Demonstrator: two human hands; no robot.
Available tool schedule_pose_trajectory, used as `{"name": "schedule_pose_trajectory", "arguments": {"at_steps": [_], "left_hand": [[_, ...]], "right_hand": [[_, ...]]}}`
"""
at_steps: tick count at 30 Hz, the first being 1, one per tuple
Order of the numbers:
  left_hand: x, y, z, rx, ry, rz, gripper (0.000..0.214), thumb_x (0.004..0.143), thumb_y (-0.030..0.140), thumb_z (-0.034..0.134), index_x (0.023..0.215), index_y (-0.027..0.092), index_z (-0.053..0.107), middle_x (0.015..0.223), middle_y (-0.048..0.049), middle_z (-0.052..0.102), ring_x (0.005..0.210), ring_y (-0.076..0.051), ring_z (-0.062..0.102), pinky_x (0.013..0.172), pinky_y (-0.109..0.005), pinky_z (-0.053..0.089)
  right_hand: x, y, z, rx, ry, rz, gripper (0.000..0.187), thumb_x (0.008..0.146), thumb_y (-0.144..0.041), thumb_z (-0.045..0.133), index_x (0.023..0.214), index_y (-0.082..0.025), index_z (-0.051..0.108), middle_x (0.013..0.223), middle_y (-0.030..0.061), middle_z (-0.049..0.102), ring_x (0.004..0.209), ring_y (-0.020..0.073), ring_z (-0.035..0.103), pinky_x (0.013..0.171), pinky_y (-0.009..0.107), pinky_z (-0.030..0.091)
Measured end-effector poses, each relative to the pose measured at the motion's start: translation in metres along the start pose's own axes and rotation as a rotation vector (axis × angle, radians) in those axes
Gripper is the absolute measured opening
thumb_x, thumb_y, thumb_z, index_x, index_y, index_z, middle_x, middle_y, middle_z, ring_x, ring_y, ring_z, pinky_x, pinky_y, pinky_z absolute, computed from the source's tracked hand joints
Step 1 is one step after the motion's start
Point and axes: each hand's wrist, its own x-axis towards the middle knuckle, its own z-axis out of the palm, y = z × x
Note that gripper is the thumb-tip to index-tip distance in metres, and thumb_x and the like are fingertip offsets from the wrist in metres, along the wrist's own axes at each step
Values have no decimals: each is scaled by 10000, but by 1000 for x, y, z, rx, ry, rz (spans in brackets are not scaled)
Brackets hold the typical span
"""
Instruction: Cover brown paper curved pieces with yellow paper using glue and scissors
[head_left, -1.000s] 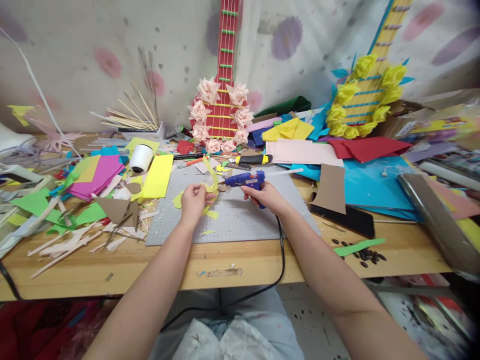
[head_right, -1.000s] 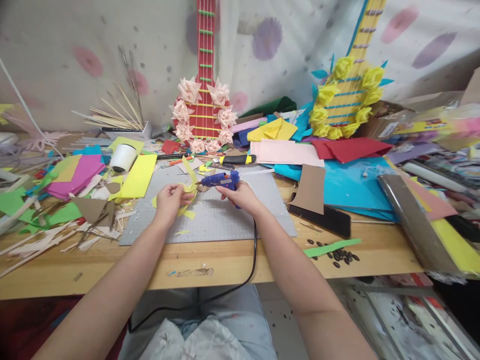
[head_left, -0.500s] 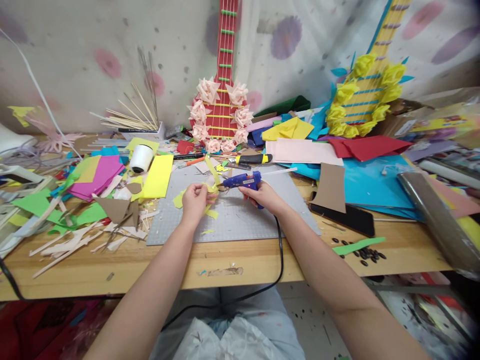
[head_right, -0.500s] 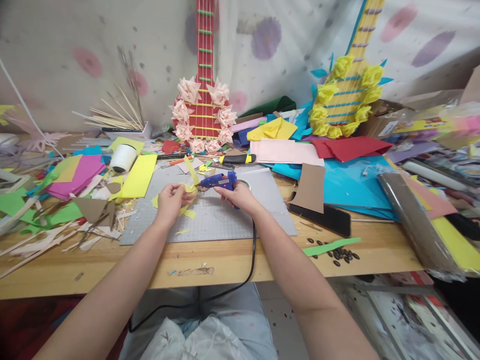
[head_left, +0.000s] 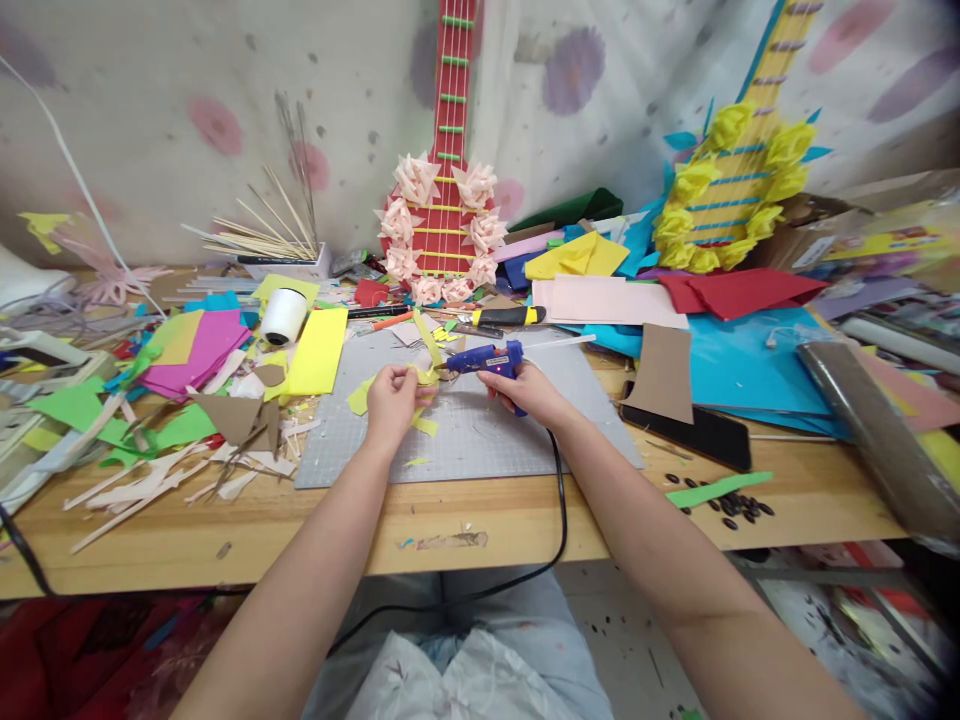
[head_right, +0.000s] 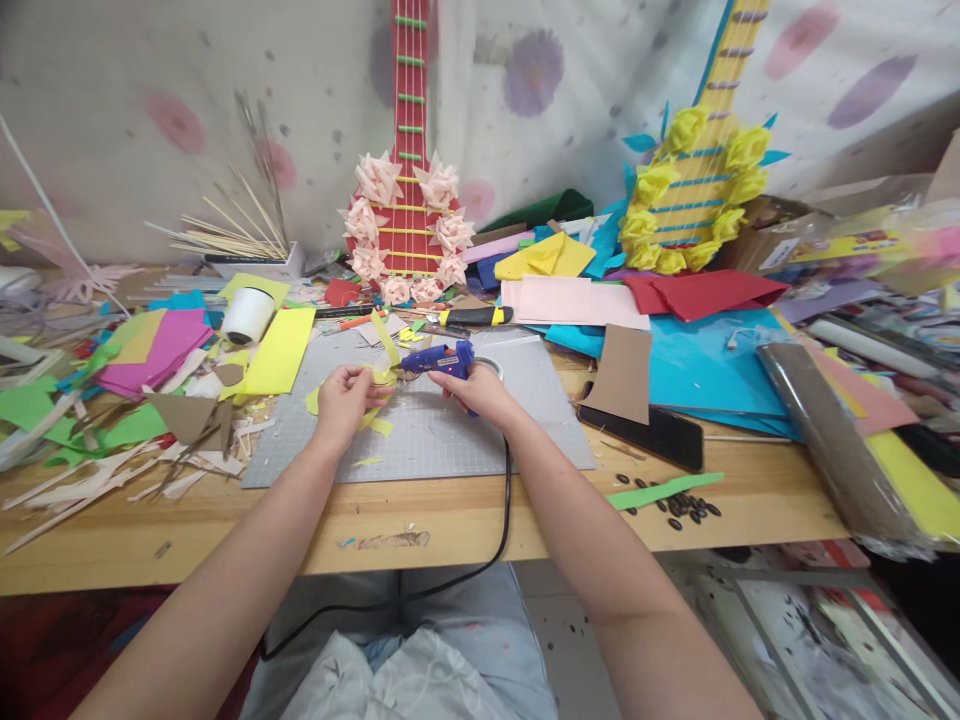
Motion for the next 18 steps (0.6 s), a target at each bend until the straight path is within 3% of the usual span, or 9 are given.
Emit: {"name": "schedule_pose_trajectory", "arguments": {"at_steps": [18], "left_hand": [[2, -3, -1, 1, -7, 3, 120, 750, 252, 545, 756, 168, 460, 568, 2, 604, 570, -174, 656, 472, -236, 499]], "right_hand": [[-1, 0, 1, 9, -6, -10, 422, 696, -565, 561, 596, -156, 521, 454, -12, 499, 370, 61, 400, 371, 196, 311]]}}
